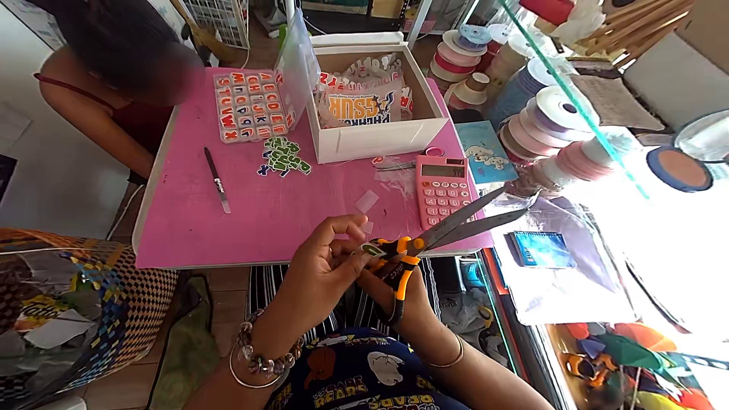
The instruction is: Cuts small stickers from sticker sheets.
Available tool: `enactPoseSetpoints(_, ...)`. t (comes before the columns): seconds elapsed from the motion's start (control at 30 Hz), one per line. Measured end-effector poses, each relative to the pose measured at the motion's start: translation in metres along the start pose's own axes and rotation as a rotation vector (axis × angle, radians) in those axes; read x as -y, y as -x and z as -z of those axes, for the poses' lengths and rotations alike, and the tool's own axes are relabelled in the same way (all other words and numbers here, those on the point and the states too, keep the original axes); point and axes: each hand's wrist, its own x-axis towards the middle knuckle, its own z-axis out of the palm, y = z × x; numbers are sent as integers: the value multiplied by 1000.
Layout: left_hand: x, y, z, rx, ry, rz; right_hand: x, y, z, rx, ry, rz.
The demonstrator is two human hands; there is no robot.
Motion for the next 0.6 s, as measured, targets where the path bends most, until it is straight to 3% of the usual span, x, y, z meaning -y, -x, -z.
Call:
enactPoseSetpoints(0.13,4,2,16,-57,-143,-16,-1,6,19,254,50,-173)
enactPoseSetpoints(0.23,-1,-1,34,-42,-264,0,2,13,47,487,268,-432)
enactPoseSetpoints(0.37,-9,-2,50,46,-373,94,5,21,72,635,492,-733)
enactPoseSetpoints(0.6,-8,-7,49,247,-419,217,11,26,73,637,553,-758)
